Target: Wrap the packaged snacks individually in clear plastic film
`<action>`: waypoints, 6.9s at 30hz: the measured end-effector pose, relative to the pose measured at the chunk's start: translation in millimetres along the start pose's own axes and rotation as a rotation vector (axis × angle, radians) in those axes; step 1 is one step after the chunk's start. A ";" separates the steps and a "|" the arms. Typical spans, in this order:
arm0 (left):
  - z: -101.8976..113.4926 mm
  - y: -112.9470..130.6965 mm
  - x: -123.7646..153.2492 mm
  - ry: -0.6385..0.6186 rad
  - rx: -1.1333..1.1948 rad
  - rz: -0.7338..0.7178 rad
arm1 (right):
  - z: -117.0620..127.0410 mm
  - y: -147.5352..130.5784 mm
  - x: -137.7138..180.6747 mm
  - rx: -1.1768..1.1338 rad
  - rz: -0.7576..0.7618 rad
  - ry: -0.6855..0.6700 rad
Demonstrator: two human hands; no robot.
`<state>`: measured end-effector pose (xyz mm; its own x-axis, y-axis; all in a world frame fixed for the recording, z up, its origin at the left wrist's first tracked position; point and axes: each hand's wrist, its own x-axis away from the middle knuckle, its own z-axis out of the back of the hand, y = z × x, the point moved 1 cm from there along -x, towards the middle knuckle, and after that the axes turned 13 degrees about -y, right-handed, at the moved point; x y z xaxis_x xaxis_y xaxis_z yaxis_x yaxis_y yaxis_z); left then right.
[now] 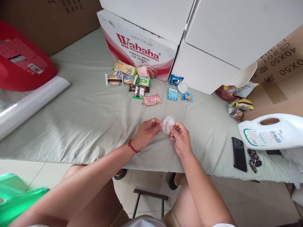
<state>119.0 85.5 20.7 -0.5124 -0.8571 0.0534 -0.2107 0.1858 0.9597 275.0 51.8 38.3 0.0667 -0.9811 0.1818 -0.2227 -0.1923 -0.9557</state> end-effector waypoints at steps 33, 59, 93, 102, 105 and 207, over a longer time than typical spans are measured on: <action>28.4 25.9 4.1 -0.408 0.388 0.325 | 39.0 -28.7 -10.5 -0.013 -0.076 0.046; 10.2 8.1 4.4 0.032 -0.735 -0.038 | 12.8 -6.1 -7.7 0.262 0.096 0.141; 23.4 3.0 -5.0 0.231 -0.180 -0.011 | 20.2 -18.4 -5.3 0.161 -0.073 -0.103; 30.7 13.2 -5.2 0.068 -0.004 -0.201 | 33.5 -16.5 -8.2 0.474 0.248 0.011; 29.9 15.8 -4.1 0.098 0.024 -0.203 | 31.9 -19.2 -6.9 0.494 0.312 -0.021; 19.9 11.6 -5.2 0.090 0.087 -0.079 | 4.7 -5.4 3.2 1.082 0.586 -0.045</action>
<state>102.6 101.7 26.0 -0.4150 -0.9098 0.0070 -0.3210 0.1536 0.9345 280.9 49.8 43.0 0.2660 -0.9069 -0.3268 0.6890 0.4160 -0.5935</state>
